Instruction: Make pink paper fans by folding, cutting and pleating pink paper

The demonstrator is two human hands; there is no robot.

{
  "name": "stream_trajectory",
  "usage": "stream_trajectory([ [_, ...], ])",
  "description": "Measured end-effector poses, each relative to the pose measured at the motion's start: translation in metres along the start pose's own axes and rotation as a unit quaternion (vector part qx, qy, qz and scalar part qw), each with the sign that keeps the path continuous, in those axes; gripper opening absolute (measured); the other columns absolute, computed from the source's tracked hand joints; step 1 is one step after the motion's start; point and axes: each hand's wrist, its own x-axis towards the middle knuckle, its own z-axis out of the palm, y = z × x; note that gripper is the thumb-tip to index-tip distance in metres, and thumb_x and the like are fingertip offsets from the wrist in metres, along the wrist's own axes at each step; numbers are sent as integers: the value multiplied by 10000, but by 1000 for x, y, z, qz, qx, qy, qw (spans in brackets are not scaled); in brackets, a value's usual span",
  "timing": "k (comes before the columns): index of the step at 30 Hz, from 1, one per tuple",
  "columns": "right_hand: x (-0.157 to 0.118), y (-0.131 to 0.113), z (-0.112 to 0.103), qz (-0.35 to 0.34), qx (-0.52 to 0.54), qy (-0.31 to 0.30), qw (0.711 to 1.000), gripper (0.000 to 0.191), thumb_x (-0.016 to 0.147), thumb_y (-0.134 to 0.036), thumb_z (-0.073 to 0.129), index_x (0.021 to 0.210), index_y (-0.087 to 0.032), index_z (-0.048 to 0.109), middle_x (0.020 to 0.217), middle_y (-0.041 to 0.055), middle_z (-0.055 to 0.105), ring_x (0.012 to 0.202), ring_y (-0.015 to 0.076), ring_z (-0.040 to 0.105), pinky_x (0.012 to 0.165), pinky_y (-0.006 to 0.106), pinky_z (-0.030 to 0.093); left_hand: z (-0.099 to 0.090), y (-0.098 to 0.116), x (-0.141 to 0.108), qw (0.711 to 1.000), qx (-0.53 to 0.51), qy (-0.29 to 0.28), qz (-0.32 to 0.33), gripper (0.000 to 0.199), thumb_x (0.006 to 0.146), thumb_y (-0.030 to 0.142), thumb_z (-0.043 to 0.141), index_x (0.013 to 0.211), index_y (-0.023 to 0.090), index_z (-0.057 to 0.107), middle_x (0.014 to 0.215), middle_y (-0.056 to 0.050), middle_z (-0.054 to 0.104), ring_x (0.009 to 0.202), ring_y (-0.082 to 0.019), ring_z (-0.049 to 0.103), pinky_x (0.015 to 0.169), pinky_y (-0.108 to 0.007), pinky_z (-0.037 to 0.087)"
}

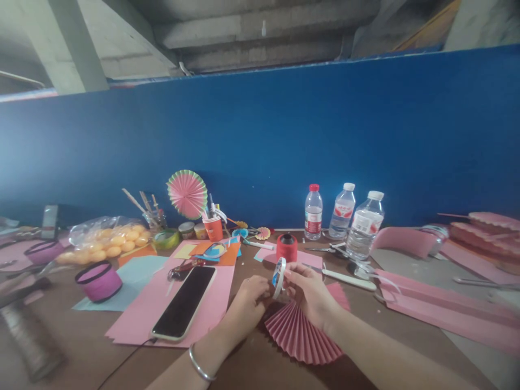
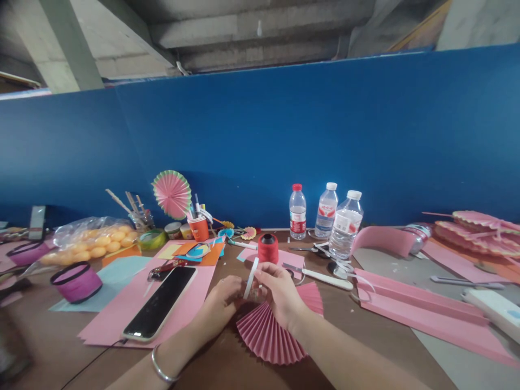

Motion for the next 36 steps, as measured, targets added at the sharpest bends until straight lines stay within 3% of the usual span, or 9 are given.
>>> stream_trajectory([
  [3,-1,1,0,-57,-102,-20,993,137,702,-264,709,746,-176,613,630,-29,574,535,83,492,509,199,381,-1,1,-4,997,-63,31,15,315,754,169,578,1059,245,602,1131,-70,544,1124,-256,465,991,-425,324],
  [6,-5,0,2,-128,-212,-52,967,55,684,-142,677,710,-182,650,686,-13,609,627,113,524,589,228,386,-1,5,-6,989,-143,43,25,592,834,418,536,1368,319,300,1395,-87,335,1310,-286,309,1009,-451,353],
  [9,-11,0,3,-182,-295,-89,934,98,687,-95,662,696,-192,663,717,-6,620,699,135,536,622,239,374,3,8,-5,957,-286,38,-4,749,763,592,593,1386,357,249,1457,-76,253,1352,-314,237,973,-445,412],
  [12,-15,2,4,-213,-342,-121,907,68,734,-144,663,688,-191,647,720,0,621,695,138,535,616,242,372,7,8,-3,924,-377,45,-47,821,653,540,742,1342,331,348,1434,-85,292,1337,-333,256,1008,-444,376],
  [19,-17,-1,7,-212,-385,-104,892,111,785,-250,647,697,-192,611,716,5,616,678,146,547,560,233,380,5,9,0,930,-356,28,-85,903,606,500,792,1344,264,328,1314,-133,430,1168,-313,471,919,-409,448],
  [23,-21,0,7,-189,-386,-31,902,31,797,-196,594,823,-210,603,749,2,621,656,147,582,530,228,406,5,7,3,949,-295,36,-104,702,670,440,760,1236,232,399,1221,-119,492,958,-232,581,781,-353,510],
  [28,-18,1,1,-264,-388,2,883,304,795,-193,607,1088,-268,641,951,33,684,789,190,635,693,286,493,8,-2,2,974,-172,81,-124,388,749,364,686,1036,197,484,981,-49,543,791,-170,571,691,-317,505],
  [31,-14,1,-1,-278,-400,23,873,232,801,-235,628,1019,-276,696,975,38,706,859,216,645,780,319,494,9,0,1,983,-101,102,-116,266,758,309,656,970,198,540,1035,-56,512,846,-180,555,689,-304,497],
  [36,-12,0,-3,-265,-391,59,879,136,794,-249,636,902,-247,718,919,45,720,834,222,655,794,340,493,10,11,0,991,-35,84,-98,74,770,178,586,818,194,640,1305,-76,412,1016,-218,555,777,-326,500],
])
